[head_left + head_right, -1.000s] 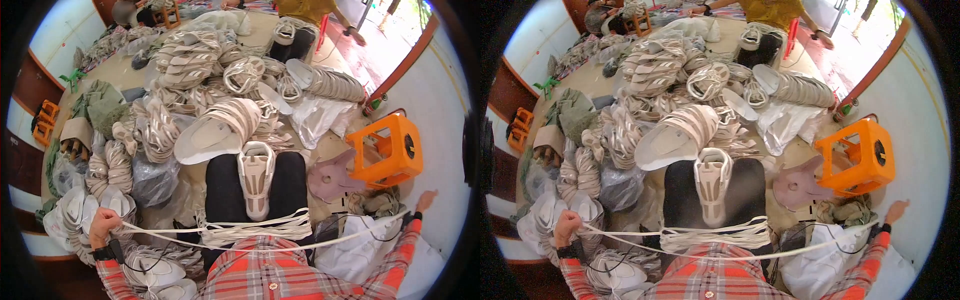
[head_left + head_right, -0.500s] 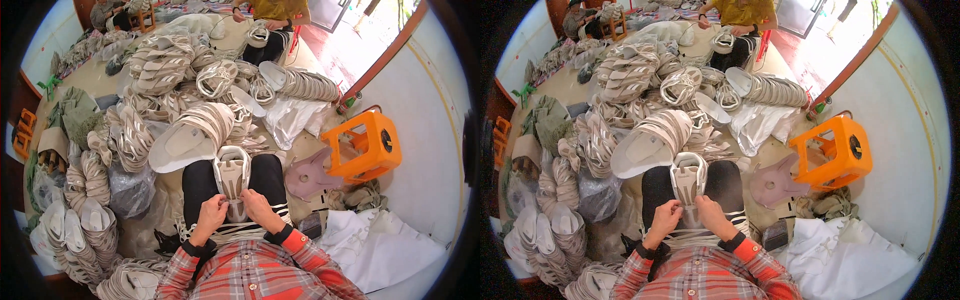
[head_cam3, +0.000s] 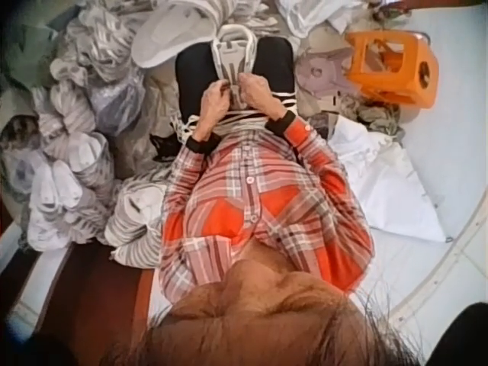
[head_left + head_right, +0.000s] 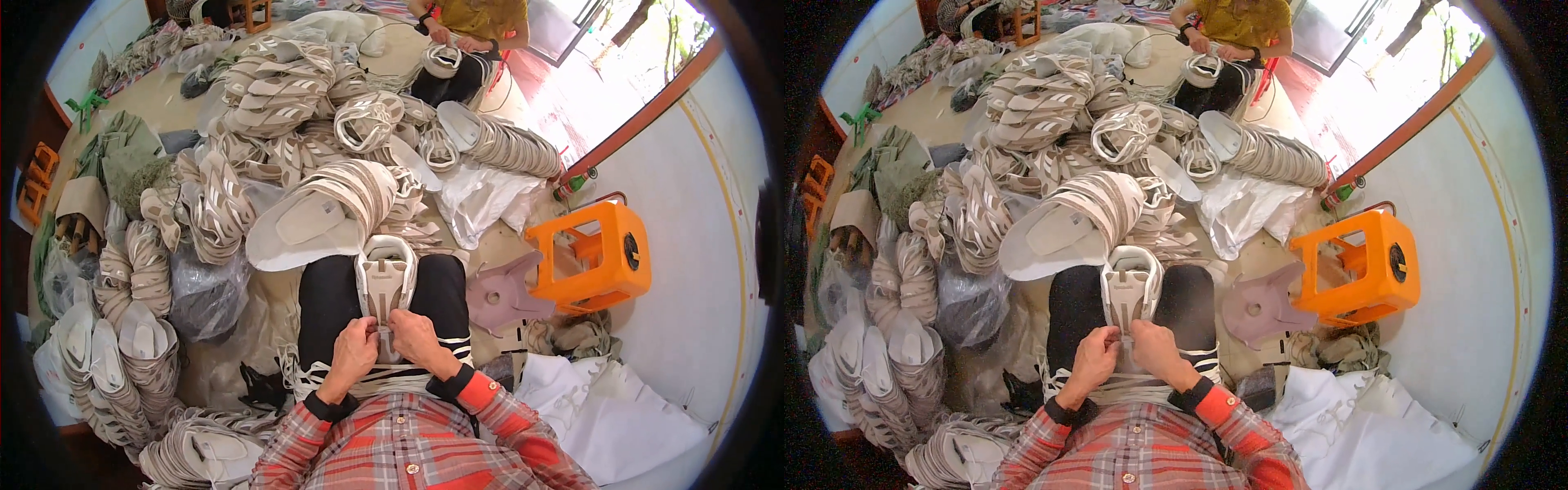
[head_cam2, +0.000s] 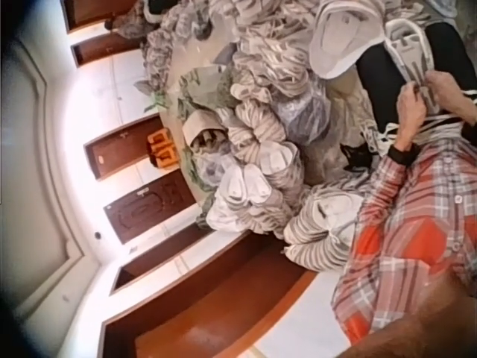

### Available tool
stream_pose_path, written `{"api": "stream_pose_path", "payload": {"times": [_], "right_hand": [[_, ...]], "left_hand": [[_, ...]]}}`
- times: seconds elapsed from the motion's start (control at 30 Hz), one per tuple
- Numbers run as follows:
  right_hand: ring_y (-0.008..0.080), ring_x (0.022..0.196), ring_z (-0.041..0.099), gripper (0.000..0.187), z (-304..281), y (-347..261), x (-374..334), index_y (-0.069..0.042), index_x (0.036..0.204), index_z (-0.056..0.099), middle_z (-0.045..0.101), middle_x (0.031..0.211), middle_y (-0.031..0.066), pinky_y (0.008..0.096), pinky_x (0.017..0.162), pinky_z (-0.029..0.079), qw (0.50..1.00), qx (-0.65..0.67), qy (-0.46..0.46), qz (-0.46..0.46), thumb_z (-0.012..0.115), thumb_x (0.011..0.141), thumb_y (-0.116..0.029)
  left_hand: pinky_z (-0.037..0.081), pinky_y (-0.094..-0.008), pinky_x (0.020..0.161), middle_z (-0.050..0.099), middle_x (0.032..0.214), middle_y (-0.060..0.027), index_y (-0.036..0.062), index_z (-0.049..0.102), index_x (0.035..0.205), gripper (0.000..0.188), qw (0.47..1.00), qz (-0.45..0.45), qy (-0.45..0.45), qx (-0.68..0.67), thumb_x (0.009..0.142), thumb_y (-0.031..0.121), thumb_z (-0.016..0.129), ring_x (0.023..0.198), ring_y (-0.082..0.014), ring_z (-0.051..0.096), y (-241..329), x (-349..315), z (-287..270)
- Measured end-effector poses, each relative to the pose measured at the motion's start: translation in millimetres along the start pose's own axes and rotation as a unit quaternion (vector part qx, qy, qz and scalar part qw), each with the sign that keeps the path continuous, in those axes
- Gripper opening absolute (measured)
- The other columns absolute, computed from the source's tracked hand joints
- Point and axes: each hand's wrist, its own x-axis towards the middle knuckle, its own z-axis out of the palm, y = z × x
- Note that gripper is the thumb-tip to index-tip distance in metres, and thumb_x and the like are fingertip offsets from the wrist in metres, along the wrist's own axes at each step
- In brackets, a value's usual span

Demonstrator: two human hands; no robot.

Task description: Lacing white shoe uppers while seated in a manufacturing area.

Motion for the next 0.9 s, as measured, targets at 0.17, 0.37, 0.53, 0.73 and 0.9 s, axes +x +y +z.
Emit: {"api": "stream_pose_path", "payload": {"times": [0.17,0.37,0.53,0.73,0.9], "right_hand": [[0.0347,0.074,0.054,0.012,-14,-14,-7,-0.001,0.087,0.056,0.049,0.075,0.0156,0.0415,0.067,0.045,0.993,-0.024,0.092,-0.073,0.052,0.076,0.001],[0.0348,0.081,0.053,0.025,0,-5,-5,0.002,0.099,0.051,0.053,0.083,0.0178,0.0423,0.070,0.044,0.996,0.064,0.066,-0.018,0.052,0.075,0.006],[0.0369,0.082,0.053,0.026,3,-9,-2,0.004,0.098,0.047,0.054,0.087,0.0201,0.0428,0.070,0.043,0.994,0.075,0.068,-0.025,0.051,0.072,0.008],[0.0362,0.080,0.052,0.021,-7,-20,-6,0.002,0.092,0.046,0.052,0.082,0.0193,0.0432,0.068,0.044,0.998,0.002,0.055,-0.042,0.050,0.072,0.007],[0.0353,0.079,0.053,0.020,7,-11,-3,0.001,0.090,0.046,0.053,0.081,0.0180,0.0431,0.067,0.045,0.996,0.006,0.078,-0.030,0.050,0.071,0.005]], "left_hand": [[0.050,-0.0329,0.076,0.063,0.097,-0.0196,-0.0053,0.058,0.103,0.025,0.997,-0.059,-0.015,-0.040,0.080,0.004,0.056,0.087,-0.0277,0.064,5,-2,-6],[0.049,-0.0376,0.075,0.061,0.094,-0.0201,-0.0052,0.056,0.103,0.025,1.000,0.006,0.021,-0.019,0.080,0.004,0.053,0.083,-0.0325,0.062,-2,-4,0],[0.049,-0.0391,0.074,0.061,0.092,-0.0208,-0.0047,0.054,0.102,0.024,0.999,0.010,0.022,-0.028,0.080,0.003,0.053,0.083,-0.0342,0.061,-3,-3,2],[0.048,-0.0406,0.072,0.061,0.091,-0.0213,-0.0041,0.055,0.100,0.020,0.998,0.049,0.040,0.019,0.081,0.002,0.052,0.082,-0.0359,0.060,-4,-3,1],[0.048,-0.0421,0.072,0.061,0.092,-0.0216,-0.0038,0.055,0.099,0.019,0.999,0.031,0.024,-0.014,0.082,0.003,0.053,0.083,-0.0366,0.060,-3,0,3]]}}
